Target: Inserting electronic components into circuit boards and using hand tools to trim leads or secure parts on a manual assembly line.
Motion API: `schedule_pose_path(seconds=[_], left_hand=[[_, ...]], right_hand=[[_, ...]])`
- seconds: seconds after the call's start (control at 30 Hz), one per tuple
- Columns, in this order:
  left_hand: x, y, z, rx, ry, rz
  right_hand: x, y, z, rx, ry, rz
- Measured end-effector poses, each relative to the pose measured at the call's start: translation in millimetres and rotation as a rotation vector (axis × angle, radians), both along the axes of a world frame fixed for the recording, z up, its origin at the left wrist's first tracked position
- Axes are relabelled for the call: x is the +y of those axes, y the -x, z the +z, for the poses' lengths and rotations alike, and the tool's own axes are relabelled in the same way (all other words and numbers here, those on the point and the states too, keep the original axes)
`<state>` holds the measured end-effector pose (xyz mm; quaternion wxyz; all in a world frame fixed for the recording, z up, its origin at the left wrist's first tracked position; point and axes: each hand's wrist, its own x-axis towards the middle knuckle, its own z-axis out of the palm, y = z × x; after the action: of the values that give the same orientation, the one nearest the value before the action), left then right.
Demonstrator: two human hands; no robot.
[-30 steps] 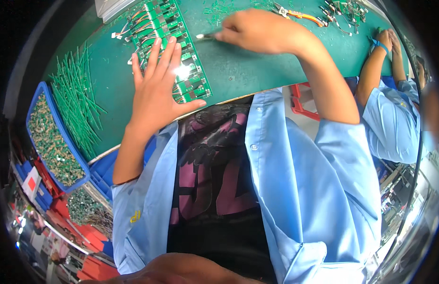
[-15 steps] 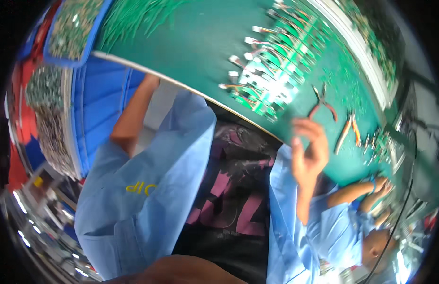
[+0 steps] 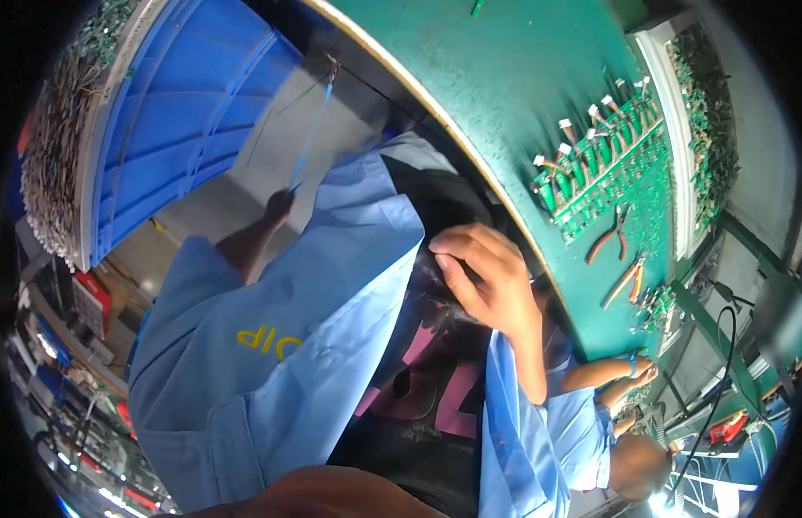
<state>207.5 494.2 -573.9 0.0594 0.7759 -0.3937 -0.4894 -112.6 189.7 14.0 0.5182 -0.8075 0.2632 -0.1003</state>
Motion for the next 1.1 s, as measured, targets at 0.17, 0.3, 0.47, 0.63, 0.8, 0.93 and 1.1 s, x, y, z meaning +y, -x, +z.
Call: schedule_pose_path(seconds=[0.17, 0.3, 0.47, 0.63, 0.8, 0.93, 1.1], left_hand=[[158, -3, 82, 0.308, -0.199, 0.359], [173, -14, 130, 0.515, -0.320, 0.668], [26, -29, 197, 0.724, -0.394, 0.889], [-183, 19, 451, 0.355, 0.157, -0.103], [-221, 99, 545, -0.195, 0.234, -0.850], [-231, 117, 533, -0.185, 0.332, -0.811], [-232, 123, 517, -0.141, 0.460, -0.698]], right_hand=[[4, -17, -17, 0.016, -0.051, 0.081], [2, -18, -17, 0.020, -0.073, 0.094], [-4, -23, -16, 0.057, -0.038, 0.076], [-14, -27, -27, -0.038, 0.161, 0.063], [-18, -51, -52, -0.241, 0.224, 0.091], [-34, -97, -57, 0.188, -0.189, 0.270], [-29, -98, -62, -0.466, -0.914, 0.126]])
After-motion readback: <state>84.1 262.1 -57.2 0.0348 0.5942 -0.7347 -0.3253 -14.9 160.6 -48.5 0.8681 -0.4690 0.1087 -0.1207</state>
